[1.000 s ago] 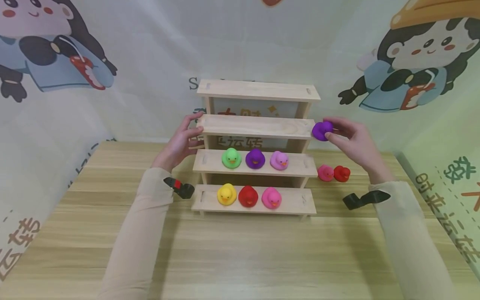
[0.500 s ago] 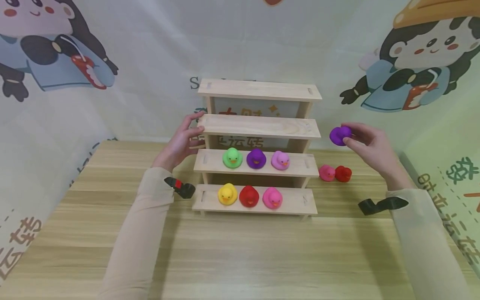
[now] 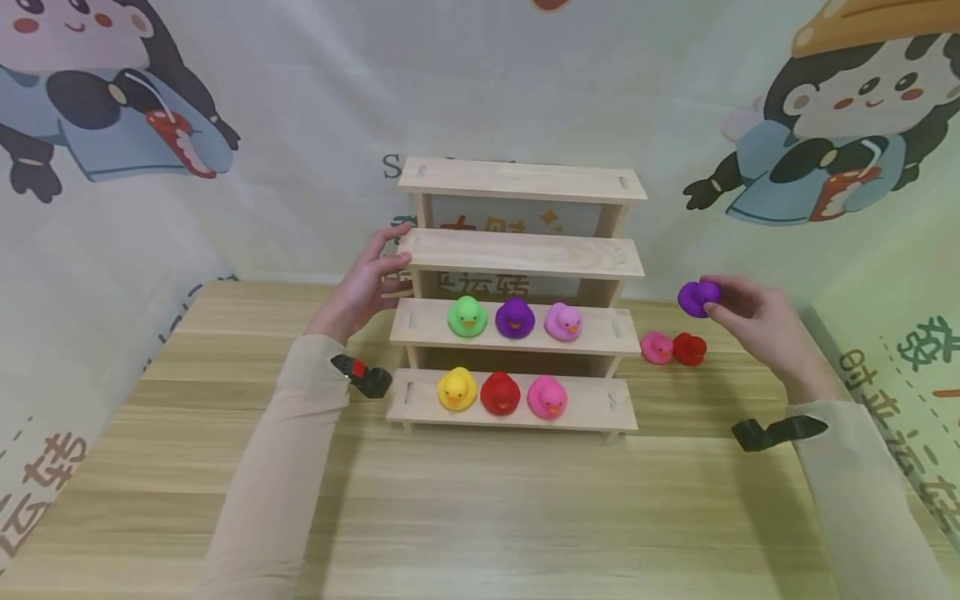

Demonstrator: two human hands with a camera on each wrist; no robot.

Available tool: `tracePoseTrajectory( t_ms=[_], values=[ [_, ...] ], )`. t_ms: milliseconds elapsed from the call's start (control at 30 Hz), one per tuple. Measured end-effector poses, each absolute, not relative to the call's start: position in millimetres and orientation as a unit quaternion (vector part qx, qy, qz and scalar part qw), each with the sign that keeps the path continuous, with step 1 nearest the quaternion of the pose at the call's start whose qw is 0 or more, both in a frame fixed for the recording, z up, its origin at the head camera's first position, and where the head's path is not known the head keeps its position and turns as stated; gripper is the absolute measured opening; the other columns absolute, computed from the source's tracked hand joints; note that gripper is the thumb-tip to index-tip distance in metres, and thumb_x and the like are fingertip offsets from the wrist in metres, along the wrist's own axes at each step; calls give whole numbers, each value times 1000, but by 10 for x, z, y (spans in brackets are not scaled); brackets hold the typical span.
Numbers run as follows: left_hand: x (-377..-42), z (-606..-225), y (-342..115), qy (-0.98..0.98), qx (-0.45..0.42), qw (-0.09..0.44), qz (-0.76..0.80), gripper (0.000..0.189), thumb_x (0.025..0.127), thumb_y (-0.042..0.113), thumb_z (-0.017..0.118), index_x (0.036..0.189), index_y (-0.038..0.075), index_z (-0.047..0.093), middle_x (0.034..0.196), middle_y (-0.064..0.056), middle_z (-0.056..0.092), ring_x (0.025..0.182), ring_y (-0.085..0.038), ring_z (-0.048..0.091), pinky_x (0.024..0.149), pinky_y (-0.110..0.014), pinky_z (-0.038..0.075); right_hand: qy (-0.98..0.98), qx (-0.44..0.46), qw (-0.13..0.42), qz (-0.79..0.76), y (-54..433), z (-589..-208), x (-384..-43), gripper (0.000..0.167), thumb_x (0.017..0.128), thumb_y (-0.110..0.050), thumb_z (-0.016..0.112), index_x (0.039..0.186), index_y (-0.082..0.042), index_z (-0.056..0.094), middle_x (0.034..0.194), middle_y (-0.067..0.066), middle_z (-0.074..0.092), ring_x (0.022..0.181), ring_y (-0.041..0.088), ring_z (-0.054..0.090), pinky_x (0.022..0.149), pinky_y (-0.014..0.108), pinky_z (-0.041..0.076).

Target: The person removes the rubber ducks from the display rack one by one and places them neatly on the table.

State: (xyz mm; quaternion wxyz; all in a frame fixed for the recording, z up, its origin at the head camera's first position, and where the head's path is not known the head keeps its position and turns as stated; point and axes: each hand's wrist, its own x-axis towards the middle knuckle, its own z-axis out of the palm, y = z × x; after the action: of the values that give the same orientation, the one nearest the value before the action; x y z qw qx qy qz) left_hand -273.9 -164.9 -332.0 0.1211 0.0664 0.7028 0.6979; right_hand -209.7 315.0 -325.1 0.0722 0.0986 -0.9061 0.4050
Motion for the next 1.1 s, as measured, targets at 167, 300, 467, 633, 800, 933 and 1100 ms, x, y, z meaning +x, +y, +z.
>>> tracePoseTrajectory(
  t_ms=[167, 300, 467, 633, 800, 933, 1100],
  values=[
    [-2743, -3330, -1650, 708, 67, 121, 693, 57, 102, 25, 41, 154, 30, 18, 152, -23, 25, 133, -47, 33, 107, -57, 29, -901, 106, 91, 410, 3213, -3376, -2074, 43, 96, -12, 59, 131, 11, 51, 123, 33, 56, 92, -8, 54, 78, 5, 43],
    [-2737, -3325, -1650, 709, 66, 119, 692, 56, 102, 25, 41, 154, 30, 19, 152, -23, 25, 133, -47, 33, 107, -57, 29, -894, 108, 106, 422, 3257, -3468, -2056, 40, 95, -6, 58, 129, 14, 51, 122, 35, 55, 91, -15, 50, 78, 5, 43],
    [-2733, -3319, -1643, 704, 61, 119, 698, 56, 102, 24, 41, 154, 29, 19, 150, -23, 27, 132, -47, 34, 107, -57, 30, -896, 102, 103, 420, 3358, -3556, -2042, 39, 96, -5, 57, 129, 15, 50, 125, 35, 53, 98, -9, 50, 79, 6, 42],
    [-2728, -3315, -1640, 704, 60, 118, 698, 56, 102, 24, 40, 153, 29, 20, 150, -23, 27, 132, -47, 34, 106, -57, 31, -901, 96, 99, 410, 3470, -3637, -2050, 40, 96, -5, 56, 129, 16, 49, 124, 35, 52, 99, -9, 47, 81, 5, 41],
    [-2719, -3308, -1645, 702, 64, 120, 699, 56, 102, 24, 40, 154, 28, 19, 150, -23, 27, 132, -47, 34, 107, -57, 30, -897, 92, 112, 417, 3557, -3709, -2051, 37, 95, -1, 56, 127, 17, 50, 116, 10, 59, 98, -15, 45, 81, 5, 42],
    [-2717, -3307, -1642, 700, 64, 119, 701, 56, 102, 24, 40, 153, 29, 20, 150, -23, 28, 132, -47, 35, 106, -57, 30, -893, 90, 115, 426, 3611, -3758, -2043, 36, 94, 0, 56, 124, 19, 50, 109, -9, 56, 96, -16, 45, 81, 5, 42],
    [-2722, -3317, -1645, 698, 66, 119, 703, 55, 102, 23, 40, 154, 28, 20, 149, -24, 29, 132, -48, 35, 106, -57, 30, -890, 96, 114, 431, 3658, -3853, -2046, 36, 93, 3, 55, 122, 23, 49, 115, 26, 58, 92, -18, 47, 79, 5, 42]
  ],
)
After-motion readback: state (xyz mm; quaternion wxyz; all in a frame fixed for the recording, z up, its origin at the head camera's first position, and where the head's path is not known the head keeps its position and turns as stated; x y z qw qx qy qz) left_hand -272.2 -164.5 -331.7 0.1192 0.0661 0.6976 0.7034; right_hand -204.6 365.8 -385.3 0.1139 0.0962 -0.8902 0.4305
